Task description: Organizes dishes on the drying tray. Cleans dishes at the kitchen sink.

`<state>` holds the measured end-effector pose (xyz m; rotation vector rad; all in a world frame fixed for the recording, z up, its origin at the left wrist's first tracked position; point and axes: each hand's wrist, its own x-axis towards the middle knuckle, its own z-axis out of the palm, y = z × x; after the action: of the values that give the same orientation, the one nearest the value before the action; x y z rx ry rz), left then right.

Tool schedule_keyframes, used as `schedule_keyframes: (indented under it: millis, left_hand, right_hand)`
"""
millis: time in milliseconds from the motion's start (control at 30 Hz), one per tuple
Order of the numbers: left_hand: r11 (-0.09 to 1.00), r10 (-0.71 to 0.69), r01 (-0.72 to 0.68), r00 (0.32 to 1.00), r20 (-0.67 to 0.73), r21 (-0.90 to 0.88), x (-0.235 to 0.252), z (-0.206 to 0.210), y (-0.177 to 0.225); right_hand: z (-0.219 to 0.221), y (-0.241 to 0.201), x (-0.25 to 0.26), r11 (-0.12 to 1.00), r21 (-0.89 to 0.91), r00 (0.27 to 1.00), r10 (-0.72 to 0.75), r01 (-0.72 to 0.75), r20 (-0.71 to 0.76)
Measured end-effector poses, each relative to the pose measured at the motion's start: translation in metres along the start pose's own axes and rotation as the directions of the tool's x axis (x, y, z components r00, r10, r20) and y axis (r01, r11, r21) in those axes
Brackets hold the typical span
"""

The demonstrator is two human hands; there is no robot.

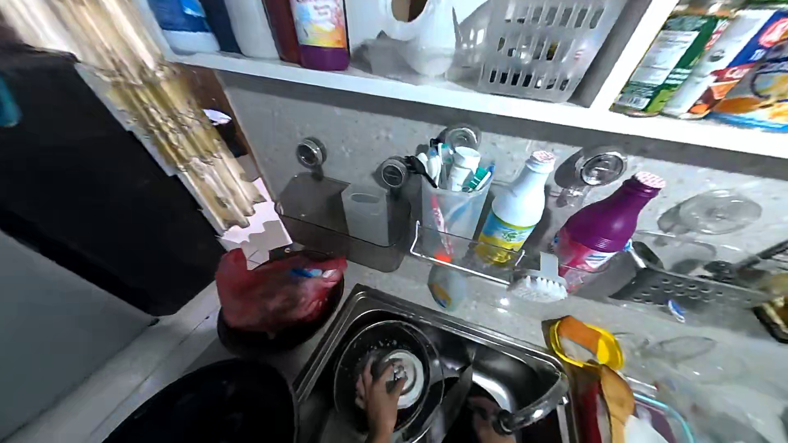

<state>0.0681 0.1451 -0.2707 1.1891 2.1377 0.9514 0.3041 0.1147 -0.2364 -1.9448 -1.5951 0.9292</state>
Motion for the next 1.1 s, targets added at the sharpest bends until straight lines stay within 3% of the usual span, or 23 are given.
schedule_keyframes:
  millis: [33, 100, 167, 200, 267, 333, 400, 467, 667, 767, 867, 1000, 1100]
  left_hand:
    - [0.997, 0.075, -0.074, 0.997, 0.022, -0.035, -0.003, -0.001, 0.0]
    - [0.968, 0.222, -0.21, 0.972, 0.078, -0.141, -0.015, -0.004, 0.013]
    - [0.925, 0.321, -0.259, 0.925, 0.205, -0.279, -0.038, -0.006, 0.035]
    - [0.91, 0.348, -0.253, 0.896, 0.274, -0.328, -0.051, -0.004, 0.044]
    - [0.896, 0.368, -0.214, 0.847, 0.383, -0.388, -0.077, 0.009, 0.056]
    - [0.905, 0.35, -0.17, 0.818, 0.457, -0.389, -0.095, 0.029, 0.061]
    - [0.901, 0.339, -0.142, 0.821, 0.46, -0.41, -0.108, 0.053, 0.062]
    - [0.891, 0.345, -0.135, 0.823, 0.451, -0.434, -0.115, 0.072, 0.063]
    - [0.911, 0.332, -0.14, 0.808, 0.487, -0.389, -0.119, 0.087, 0.061]
    - [0.926, 0.317, -0.154, 0.816, 0.484, -0.346, -0.113, 0.083, 0.06]
    - [0.931, 0.315, -0.169, 0.821, 0.477, -0.323, -0.111, 0.076, 0.057]
    - [0.906, 0.392, -0.23, 0.771, 0.502, -0.355, -0.114, 0.058, 0.049]
    - [0.883, 0.464, -0.303, 0.682, 0.566, -0.359, -0.116, 0.043, 0.049]
  right_hand:
    - [0.007, -0.006, 0.003, 0.953, 0.302, 1.0, -0.001, -0.008, 0.028]
    - [0.003, -0.024, 0.008, 0.613, 0.757, 0.973, 0.108, -0.226, 0.203]
    - [-0.016, -0.038, 0.003, 0.251, 0.905, 0.937, 0.158, -0.343, 0.311]
    - [-0.028, -0.042, -0.003, 0.163, 0.91, 0.919, 0.171, -0.382, 0.355]
    - [-0.051, -0.047, -0.014, 0.207, 0.859, 0.877, 0.23, -0.468, 0.422]
    - [-0.068, -0.045, -0.025, 0.342, 0.814, 0.875, 0.304, -0.469, 0.376]
    - [-0.082, -0.037, -0.032, 0.509, 0.746, 0.901, 0.305, -0.429, 0.31]
    - [-0.095, -0.034, -0.036, 0.606, 0.673, 0.905, 0.263, -0.424, 0.333]
    - [-0.1, -0.036, -0.039, 0.671, 0.633, 0.919, 0.22, -0.386, 0.327]
    - [-0.088, -0.026, -0.037, 0.72, 0.634, 0.954, 0.281, -0.282, 0.106]
    - [-0.076, -0.005, -0.039, 0.793, 0.552, 0.938, 0.342, -0.258, -0.053]
    - [-0.055, 0.014, -0.064, 0.801, 0.516, 0.922, 0.384, -0.303, -0.054]
    - [-0.039, 0.024, -0.084, 0.759, 0.555, 0.9, 0.433, -0.341, -0.039]
